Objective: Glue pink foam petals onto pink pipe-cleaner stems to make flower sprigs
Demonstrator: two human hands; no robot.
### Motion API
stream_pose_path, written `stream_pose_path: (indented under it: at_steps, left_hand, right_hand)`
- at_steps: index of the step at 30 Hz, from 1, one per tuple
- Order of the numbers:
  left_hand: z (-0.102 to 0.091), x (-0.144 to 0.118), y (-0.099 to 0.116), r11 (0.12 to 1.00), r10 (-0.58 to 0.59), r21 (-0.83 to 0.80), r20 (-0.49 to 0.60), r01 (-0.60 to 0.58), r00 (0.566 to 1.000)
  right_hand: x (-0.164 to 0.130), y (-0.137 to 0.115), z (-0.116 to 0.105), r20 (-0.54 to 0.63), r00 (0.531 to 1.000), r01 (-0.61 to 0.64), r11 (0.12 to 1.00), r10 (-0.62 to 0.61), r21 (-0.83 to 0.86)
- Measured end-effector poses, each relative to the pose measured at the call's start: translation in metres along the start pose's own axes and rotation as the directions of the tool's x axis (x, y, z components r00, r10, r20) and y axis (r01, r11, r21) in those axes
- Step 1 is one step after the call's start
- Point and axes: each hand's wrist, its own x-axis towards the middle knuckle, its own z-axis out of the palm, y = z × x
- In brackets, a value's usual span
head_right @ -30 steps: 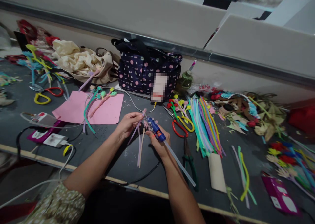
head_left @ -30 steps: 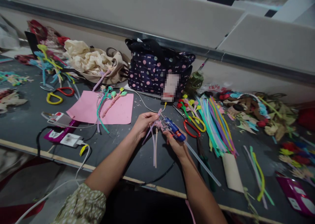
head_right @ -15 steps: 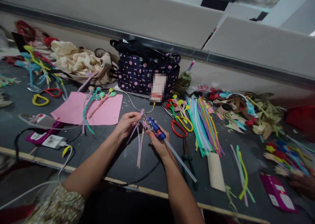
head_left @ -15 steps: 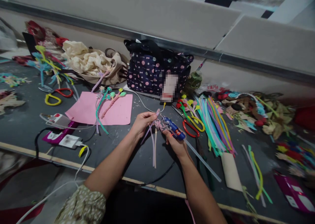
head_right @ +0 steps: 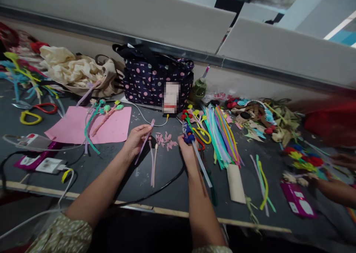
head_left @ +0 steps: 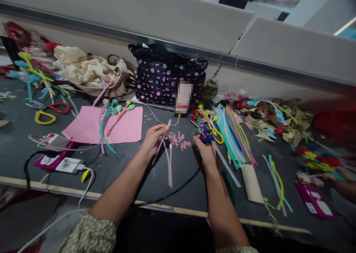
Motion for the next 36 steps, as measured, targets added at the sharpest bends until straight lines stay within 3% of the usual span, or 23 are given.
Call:
stream_pose_path:
  at_steps: [3, 7, 14, 17, 20, 24, 28, 30, 32, 36]
  left_hand:
    - [-0.001, 0.001, -0.001, 1.000, 0.010, -0.003, 0.000, -0.010, 1.000]
    - [-0.001, 0.001, -0.001, 1.000, 0.017, -0.005, 0.017, -0.016, 1.000]
    - [-0.002, 0.000, -0.001, 1.000, -0.002, -0.017, 0.046, 0.003, 0.999]
    - [-0.002, 0.000, -0.001, 1.000, -0.009, -0.030, 0.056, 0.011, 0.998]
    - [-0.001, 0.000, -0.001, 0.999, -0.014, -0.035, 0.070, 0.016, 0.997]
    - [-0.001, -0.002, -0.001, 0.999, -0.025, -0.027, 0.084, 0.028, 0.996]
    - [0.000, -0.002, -0.002, 0.999, -0.030, -0.039, 0.140, 0.035, 0.990]
    - [0.000, -0.003, -0.003, 0.997, -0.054, -0.039, 0.199, 0.063, 0.978]
    - [0.001, -0.005, -0.005, 0.994, -0.098, -0.026, 0.269, 0.109, 0.958]
    - [0.003, -0.009, -0.007, 0.984, -0.170, 0.017, 0.378, 0.177, 0.910]
  right_hand:
    - [0.005, 0.004, -0.002, -0.020, 1.000, 0.014, 0.997, -0.015, -0.077]
    - [0.003, 0.005, -0.003, 0.069, 0.996, 0.071, 0.959, -0.054, -0.276]
    - [-0.002, 0.003, 0.001, 0.220, 0.975, 0.140, 0.726, 0.017, -0.674]
    - [-0.003, 0.001, 0.006, 0.216, 0.974, 0.123, 0.659, 0.061, -0.742]
    - [-0.003, 0.002, 0.008, 0.213, 0.975, 0.118, 0.652, 0.068, -0.749]
    - [-0.001, 0.007, 0.006, 0.178, 0.984, 0.108, 0.782, 0.004, -0.614]
    - [-0.003, 0.002, 0.008, 0.084, 0.995, 0.074, 0.988, -0.063, -0.137]
    - [-0.007, -0.004, 0.011, 0.095, 0.995, 0.004, 0.989, -0.018, 0.146]
    - [-0.011, -0.011, 0.015, 0.183, 0.983, -0.076, 0.948, 0.020, 0.307]
    - [-0.018, -0.016, 0.021, 0.293, 0.956, -0.127, 0.919, 0.013, 0.374]
